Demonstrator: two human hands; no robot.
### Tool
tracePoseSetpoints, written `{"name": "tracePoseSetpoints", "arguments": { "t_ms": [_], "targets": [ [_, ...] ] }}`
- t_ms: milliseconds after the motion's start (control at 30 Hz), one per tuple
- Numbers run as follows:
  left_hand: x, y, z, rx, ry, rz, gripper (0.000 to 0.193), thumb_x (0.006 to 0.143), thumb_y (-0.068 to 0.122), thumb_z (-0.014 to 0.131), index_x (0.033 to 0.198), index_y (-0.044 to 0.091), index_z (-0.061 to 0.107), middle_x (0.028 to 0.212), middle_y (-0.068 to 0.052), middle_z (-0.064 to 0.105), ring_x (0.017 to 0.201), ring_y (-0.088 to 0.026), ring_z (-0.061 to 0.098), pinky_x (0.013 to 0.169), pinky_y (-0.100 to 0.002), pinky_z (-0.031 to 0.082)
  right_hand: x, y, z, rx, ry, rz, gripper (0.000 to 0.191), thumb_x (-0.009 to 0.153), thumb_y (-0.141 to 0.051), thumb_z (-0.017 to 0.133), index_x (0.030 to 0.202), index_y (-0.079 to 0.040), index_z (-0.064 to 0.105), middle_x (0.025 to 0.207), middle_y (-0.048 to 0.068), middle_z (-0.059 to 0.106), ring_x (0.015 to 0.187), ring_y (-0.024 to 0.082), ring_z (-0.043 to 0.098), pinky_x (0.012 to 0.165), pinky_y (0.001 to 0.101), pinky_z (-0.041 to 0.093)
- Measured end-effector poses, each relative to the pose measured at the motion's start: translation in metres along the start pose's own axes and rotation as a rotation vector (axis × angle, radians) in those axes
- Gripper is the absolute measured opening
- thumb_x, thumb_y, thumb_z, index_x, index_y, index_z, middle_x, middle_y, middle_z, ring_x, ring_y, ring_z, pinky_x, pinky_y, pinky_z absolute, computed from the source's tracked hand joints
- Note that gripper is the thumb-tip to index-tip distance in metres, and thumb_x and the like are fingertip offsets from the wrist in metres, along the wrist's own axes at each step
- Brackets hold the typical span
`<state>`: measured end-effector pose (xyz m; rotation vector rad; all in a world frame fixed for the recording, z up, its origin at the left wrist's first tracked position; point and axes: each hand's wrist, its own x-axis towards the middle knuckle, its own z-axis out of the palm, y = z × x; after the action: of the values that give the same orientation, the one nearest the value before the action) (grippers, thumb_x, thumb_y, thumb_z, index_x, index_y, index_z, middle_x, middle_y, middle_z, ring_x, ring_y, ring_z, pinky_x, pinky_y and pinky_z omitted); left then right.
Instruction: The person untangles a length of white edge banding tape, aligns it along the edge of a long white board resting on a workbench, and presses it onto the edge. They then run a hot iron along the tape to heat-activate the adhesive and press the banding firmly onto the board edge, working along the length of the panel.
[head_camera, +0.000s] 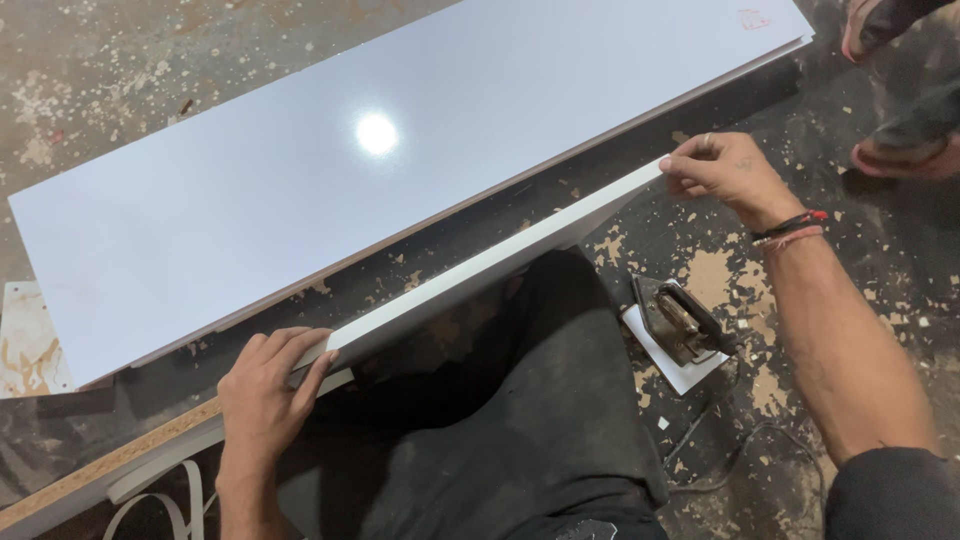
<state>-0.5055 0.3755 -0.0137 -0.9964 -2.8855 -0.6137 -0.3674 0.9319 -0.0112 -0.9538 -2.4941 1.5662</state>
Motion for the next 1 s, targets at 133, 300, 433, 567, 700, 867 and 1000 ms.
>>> {"name": "tracePoseSetpoints", "arguments": {
  "t_ms": [133,300,433,567,700,867,1000],
  "targets": [
    [0.001,0.006,-0.003,-0.044,0.052,0.036,0.021,0.088,0.031,0.076,0.104,0.017,0.079,0.1,0.005,0.075,0.079,-0.016,0.062,0.065,-0.03,0.052,-0.019,-0.028,0.014,-0.757,0.257,-0.284,0.028,0.096,-0.032,0.073,0.104,-0.006,0.078,0.091,0.015,0.076,0.08,0.028,0.072,0.074,0.0394,0.056],
    [0.002,0.01,-0.003,-0.033,0.027,0.014,0.021,0.088,0.031,0.076,0.103,0.017,0.079,0.099,0.006,0.075,0.077,-0.016,0.062,0.064,-0.031,0.052,-0.044,-0.046,0.034,-1.288,0.252,-0.567,0.024,0.103,-0.032,0.069,0.095,-0.01,0.074,0.094,0.01,0.073,0.085,0.028,0.072,0.069,0.0431,0.055],
    [0.003,0.011,-0.001,-0.049,0.04,0.028,0.022,0.088,0.031,0.076,0.105,0.017,0.079,0.1,0.005,0.075,0.078,-0.016,0.062,0.065,-0.03,0.052,-0.04,-0.041,0.024,-1.052,0.23,-0.429,0.031,0.094,-0.041,0.073,0.095,-0.01,0.078,0.097,0.011,0.076,0.081,0.033,0.071,0.069,0.0442,0.055],
    [0.003,0.012,0.001,-0.057,0.044,0.035,0.022,0.088,0.03,0.076,0.104,0.017,0.079,0.1,0.005,0.075,0.078,-0.015,0.062,0.065,-0.03,0.052,-0.014,-0.015,0.01,-0.399,0.183,-0.173,0.026,0.097,-0.029,0.072,0.108,-0.005,0.074,0.099,0.011,0.076,0.086,0.021,0.074,0.075,0.0326,0.055],
    [0.002,0.011,0.003,-0.055,0.057,0.048,0.022,0.087,0.03,0.076,0.104,0.016,0.079,0.099,0.005,0.075,0.078,-0.015,0.062,0.065,-0.031,0.053,0.006,0.018,0.004,0.163,0.023,0.01,0.021,0.098,-0.021,0.068,0.114,-0.008,0.071,0.101,0.002,0.074,0.09,0.013,0.073,0.07,0.0261,0.055],
    [0.001,0.008,0.005,-0.036,0.016,0.012,0.022,0.088,0.033,0.076,0.103,0.018,0.08,0.097,0.006,0.075,0.073,-0.013,0.06,0.059,-0.029,0.051,0.016,0.047,0.003,0.347,0.031,0.142,0.016,0.097,-0.023,0.074,0.108,-0.012,0.071,0.097,-0.001,0.071,0.088,0.01,0.069,0.07,0.0254,0.054],
    [-0.001,0.005,0.006,-0.021,0.0,0.006,0.022,0.088,0.035,0.075,0.103,0.02,0.08,0.097,0.007,0.075,0.072,-0.01,0.06,0.057,-0.027,0.05,0.02,0.061,0.01,0.532,0.042,0.166,0.013,0.096,-0.021,0.077,0.104,-0.013,0.071,0.089,-0.002,0.068,0.084,0.01,0.07,0.068,0.0254,0.054]
  ]
}}
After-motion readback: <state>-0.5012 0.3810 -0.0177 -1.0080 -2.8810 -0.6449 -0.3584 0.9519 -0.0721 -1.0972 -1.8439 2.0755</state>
